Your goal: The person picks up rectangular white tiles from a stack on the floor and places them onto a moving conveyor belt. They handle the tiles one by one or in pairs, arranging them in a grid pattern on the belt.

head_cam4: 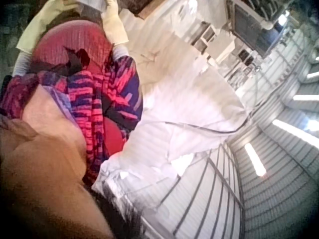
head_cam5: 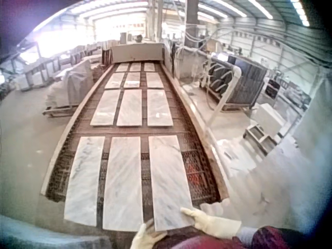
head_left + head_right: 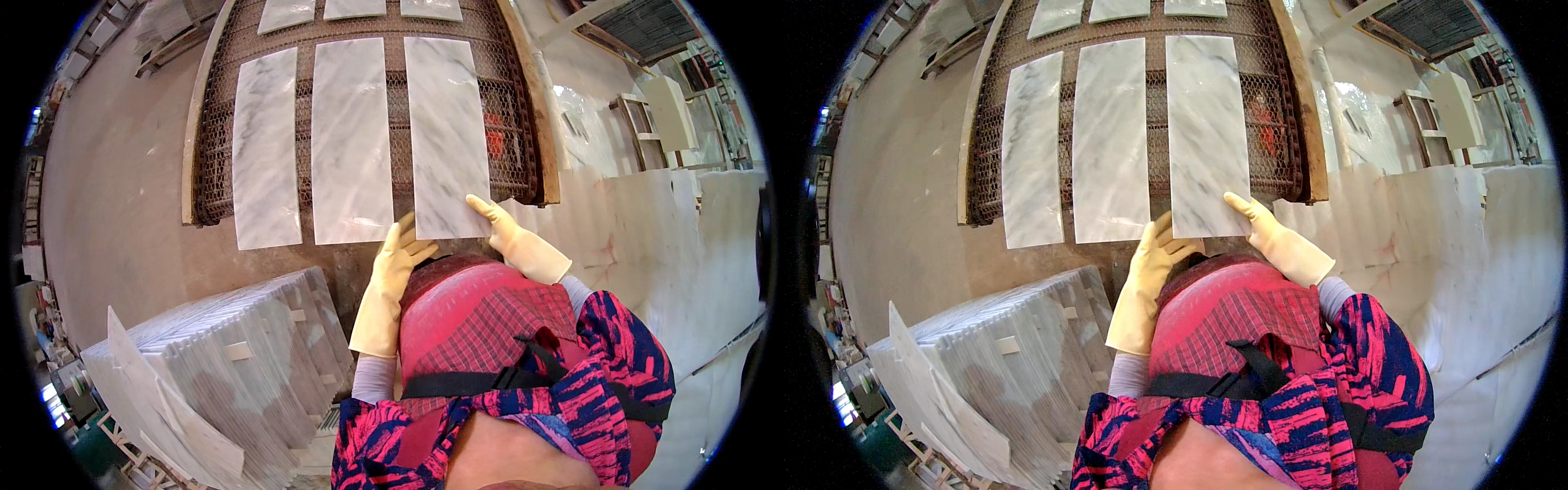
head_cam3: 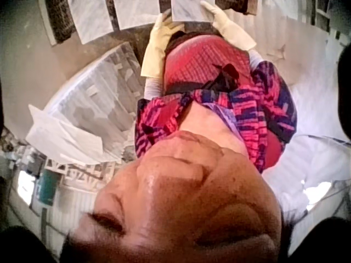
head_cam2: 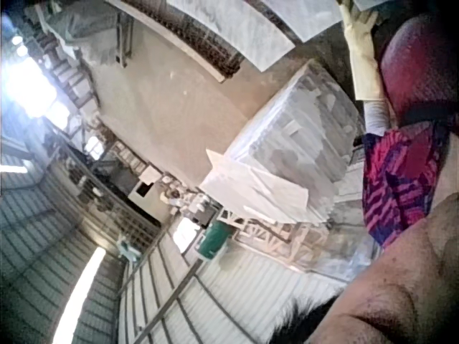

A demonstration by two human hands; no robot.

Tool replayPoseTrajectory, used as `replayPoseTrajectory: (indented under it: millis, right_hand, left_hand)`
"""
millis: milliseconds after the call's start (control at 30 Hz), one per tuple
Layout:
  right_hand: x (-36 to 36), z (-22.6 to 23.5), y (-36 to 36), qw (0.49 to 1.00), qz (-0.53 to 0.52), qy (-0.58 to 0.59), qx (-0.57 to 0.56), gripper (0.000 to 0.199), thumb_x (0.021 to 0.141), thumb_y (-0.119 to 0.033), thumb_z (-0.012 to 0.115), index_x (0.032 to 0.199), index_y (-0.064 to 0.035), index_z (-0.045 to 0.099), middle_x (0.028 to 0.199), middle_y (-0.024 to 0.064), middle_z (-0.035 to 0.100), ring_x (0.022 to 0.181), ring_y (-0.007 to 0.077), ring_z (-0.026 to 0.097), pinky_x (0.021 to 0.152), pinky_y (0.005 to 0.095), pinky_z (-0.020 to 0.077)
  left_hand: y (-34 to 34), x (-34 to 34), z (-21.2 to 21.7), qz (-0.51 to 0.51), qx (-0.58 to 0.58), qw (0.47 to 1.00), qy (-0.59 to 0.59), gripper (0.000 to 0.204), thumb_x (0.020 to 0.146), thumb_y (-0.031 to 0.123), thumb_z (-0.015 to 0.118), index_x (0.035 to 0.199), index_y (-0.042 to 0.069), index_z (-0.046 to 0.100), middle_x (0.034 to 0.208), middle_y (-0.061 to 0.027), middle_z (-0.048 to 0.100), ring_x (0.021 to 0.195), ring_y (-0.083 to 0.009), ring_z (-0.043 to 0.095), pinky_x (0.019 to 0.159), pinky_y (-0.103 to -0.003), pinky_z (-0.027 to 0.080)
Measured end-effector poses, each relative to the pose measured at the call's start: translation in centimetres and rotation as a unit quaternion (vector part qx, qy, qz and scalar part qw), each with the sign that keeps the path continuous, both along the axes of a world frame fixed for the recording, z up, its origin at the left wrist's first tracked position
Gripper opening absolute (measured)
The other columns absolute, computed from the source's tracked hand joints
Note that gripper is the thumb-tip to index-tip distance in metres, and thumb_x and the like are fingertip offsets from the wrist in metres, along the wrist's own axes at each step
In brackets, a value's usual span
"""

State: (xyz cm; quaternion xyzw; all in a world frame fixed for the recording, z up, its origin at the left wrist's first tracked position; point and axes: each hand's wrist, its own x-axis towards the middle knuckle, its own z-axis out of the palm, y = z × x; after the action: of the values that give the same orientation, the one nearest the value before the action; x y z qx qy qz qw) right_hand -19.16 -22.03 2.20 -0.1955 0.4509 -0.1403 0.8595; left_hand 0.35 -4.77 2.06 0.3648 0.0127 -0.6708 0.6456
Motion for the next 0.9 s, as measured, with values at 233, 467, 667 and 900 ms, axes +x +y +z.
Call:
replayPoseTrajectory:
  millis: [233,467,667,900]
  right_hand:
    - [-0.3,-3.2,0.5,1.0,-0.026,0.011,-0.003,0.055,0.094,-0.03,0.076,0.14,-0.0077,0.055,0.134,0.0098,0.065,0.122,0.0264,0.063,0.104,0.0473,0.0515]
    - [0.5,-1.5,1.7,0.993,-0.038,-0.086,0.076,0.051,0.097,-0.028,0.07,0.142,-0.0091,0.054,0.135,0.0109,0.064,0.123,0.0271,0.063,0.104,0.0484,0.052]
    - [0.4,-2.1,1.6,0.997,-0.021,-0.055,0.04,0.051,0.099,-0.031,0.068,0.142,-0.0084,0.054,0.136,0.0114,0.064,0.12,0.0291,0.064,0.101,0.0522,0.0536]
    - [-1.4,0.1,1.4,0.991,0.081,0.085,-0.061,0.059,0.103,-0.047,0.058,0.143,-0.0028,0.053,0.131,0.0151,0.066,0.114,0.0292,0.067,0.1,0.0474,0.0544]
  left_hand:
    - [-1.2,-2.5,-0.3,0.009,0.024,0.999,0.019,0.065,0.108,0.048,0.044,0.151,-0.001,0.037,0.144,-0.0303,0.051,0.133,-0.0444,0.053,0.112,-0.054,0.046]
    - [-0.6,-2.0,-1.2,0.031,0.021,0.999,0.008,0.059,0.107,0.042,0.049,0.146,-0.003,0.044,0.142,-0.0257,0.056,0.13,-0.0414,0.057,0.112,-0.053,0.047]
    - [-0.8,-2.0,-1.8,0.042,0.028,0.999,-0.012,0.056,0.107,0.039,0.05,0.145,-0.003,0.046,0.141,-0.0243,0.056,0.13,-0.0391,0.057,0.111,-0.052,0.048]
    - [1.3,-0.4,-3.6,0.008,-0.032,0.999,-0.027,0.068,0.106,0.043,0.052,0.153,-0.003,0.037,0.142,-0.026,0.054,0.13,-0.0397,0.056,0.108,-0.053,0.048]
